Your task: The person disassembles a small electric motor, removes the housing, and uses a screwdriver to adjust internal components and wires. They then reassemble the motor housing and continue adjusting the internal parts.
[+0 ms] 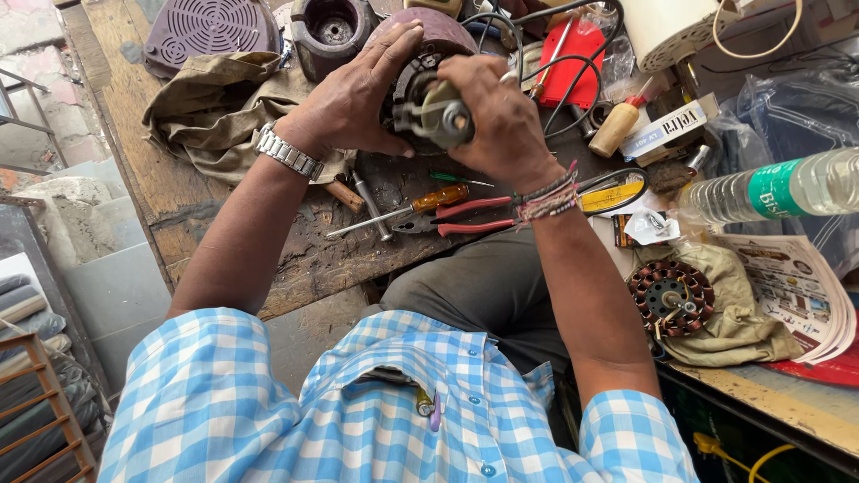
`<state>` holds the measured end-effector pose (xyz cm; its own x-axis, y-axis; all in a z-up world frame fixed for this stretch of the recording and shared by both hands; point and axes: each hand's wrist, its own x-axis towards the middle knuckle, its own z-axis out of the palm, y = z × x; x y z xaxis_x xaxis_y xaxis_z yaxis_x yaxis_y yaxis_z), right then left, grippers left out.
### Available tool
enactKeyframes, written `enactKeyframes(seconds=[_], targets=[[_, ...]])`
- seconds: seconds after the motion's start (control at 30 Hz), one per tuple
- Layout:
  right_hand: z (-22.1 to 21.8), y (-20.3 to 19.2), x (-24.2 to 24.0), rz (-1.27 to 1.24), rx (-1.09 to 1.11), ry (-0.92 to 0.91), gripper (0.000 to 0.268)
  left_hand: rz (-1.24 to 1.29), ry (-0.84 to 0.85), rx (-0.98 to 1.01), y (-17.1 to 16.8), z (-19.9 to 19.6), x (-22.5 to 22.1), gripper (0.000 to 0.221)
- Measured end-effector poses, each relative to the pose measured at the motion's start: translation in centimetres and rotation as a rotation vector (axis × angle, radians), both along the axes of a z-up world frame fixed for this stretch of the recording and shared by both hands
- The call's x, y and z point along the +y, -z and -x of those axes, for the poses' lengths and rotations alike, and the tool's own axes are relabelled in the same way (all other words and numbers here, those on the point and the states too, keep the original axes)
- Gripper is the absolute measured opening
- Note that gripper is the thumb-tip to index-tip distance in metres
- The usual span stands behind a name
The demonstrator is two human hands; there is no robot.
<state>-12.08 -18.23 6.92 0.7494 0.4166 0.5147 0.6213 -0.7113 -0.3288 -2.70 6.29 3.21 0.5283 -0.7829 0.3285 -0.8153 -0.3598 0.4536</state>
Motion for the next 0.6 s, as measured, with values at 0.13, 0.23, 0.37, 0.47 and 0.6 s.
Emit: enactKeyframes(seconds=[0.13, 0.23, 0.37, 0.47, 0.6], targets=[[0.8, 0.2, -0.3, 0.036, -0.074, -0.028, 0.079, 0.006, 0.02, 0.002, -0.3, 0.1, 0.0, 0.139], [1.1, 0.3, 0.0, 0.037, -0.067, 0.0, 0.074, -0.026, 0.009, -0.013, -0.7, 0.6, -0.2, 0.137], [1.3, -0.1, 0.9, 0.151, -0.124, 0.01, 0.075, -0.092, -0.043, -0.055, -1.3, 1.4, -0.9, 0.135], [2.5, -0.2, 1.3, 0.259, -0.153, 0.032, 0.076, -0.087, -0.037, -0.099, -1.5, 1.8, -0.9, 0.14], [3.0, -0.2, 1.3, 0.148, -0.121, 0.054, 0.076, -0.114, -0.04, -0.095, -1.7, 1.8, -1.1, 0.136]])
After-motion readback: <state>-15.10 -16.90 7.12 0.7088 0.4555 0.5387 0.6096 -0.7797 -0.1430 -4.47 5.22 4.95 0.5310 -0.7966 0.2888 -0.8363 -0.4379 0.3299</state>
